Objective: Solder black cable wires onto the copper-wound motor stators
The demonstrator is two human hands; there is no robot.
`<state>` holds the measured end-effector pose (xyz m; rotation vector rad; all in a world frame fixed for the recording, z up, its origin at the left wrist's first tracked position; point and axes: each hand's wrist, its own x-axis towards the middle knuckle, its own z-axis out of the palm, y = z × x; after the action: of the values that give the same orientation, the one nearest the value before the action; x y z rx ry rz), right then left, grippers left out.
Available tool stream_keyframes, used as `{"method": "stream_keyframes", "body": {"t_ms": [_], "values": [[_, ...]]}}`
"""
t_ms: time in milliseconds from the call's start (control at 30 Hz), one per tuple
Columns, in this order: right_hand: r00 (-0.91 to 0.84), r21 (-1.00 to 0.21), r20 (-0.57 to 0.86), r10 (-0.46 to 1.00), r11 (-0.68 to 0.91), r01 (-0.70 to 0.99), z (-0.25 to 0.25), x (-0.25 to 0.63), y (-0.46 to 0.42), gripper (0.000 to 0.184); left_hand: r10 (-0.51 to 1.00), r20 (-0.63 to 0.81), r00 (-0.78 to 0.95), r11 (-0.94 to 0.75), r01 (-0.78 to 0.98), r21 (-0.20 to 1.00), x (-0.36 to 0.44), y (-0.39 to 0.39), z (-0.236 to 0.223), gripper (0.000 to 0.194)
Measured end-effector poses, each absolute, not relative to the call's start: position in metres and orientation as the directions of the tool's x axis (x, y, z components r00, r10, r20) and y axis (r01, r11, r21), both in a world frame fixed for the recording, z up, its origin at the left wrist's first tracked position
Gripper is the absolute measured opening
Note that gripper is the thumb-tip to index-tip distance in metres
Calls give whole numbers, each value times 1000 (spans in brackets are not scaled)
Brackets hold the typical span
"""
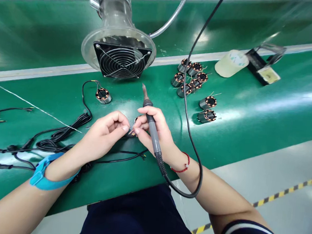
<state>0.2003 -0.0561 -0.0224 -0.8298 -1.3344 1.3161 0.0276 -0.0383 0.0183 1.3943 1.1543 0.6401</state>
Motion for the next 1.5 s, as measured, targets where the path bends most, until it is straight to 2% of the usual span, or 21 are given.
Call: {"method": "stream_keyframes", "body": {"t_ms": [200, 333, 467, 533, 667, 800, 900, 1033, 1200, 1367, 1500], "values": [[-233, -957, 280, 931, 251, -147, -27, 202, -55, 42, 891, -211, 403, 79, 319, 944, 25, -39, 13, 13], [-215, -928, 374, 902, 363, -87, -27, 203, -56, 35, 870, -208, 446, 15, 399, 917, 20, -39, 15, 12], [-148, -900, 433, 889, 435, -23, -26, 203, -58, 30, 760, -390, 519, 204, 379, 902, 21, -38, 22, 19], [-157, -903, 422, 893, 430, 20, -27, 203, -59, 30, 769, -415, 487, 243, 377, 894, 22, -37, 22, 19], [-170, -907, 331, 928, 363, 215, -27, 207, -57, 41, 880, -322, 350, 119, 492, 862, 21, -31, 12, 17], [-90, -825, 292, 952, 298, 480, -28, 212, -54, 48, 913, -299, 276, 92, 574, 814, 15, -25, 2, 15], [-170, -779, 242, 955, 296, 553, -30, 212, -53, 47, 917, -297, 266, 97, 573, 814, 13, -24, 0, 13], [-211, -797, 258, 943, 331, 506, -28, 214, -54, 42, 917, -306, 256, 109, 576, 810, 13, -25, 0, 12], [-156, -801, 418, 895, 445, 401, -16, 223, -57, 40, 913, -325, 247, 134, 570, 810, 15, -27, 2, 13], [-103, -726, 591, 800, 583, 366, -12, 229, -57, 18, 923, -320, 212, 144, 582, 800, 15, -27, 6, 13], [-51, -763, 589, 806, 576, 293, -16, 230, -59, 11, 923, -324, 208, 149, 583, 799, 15, -28, 7, 13]]}}
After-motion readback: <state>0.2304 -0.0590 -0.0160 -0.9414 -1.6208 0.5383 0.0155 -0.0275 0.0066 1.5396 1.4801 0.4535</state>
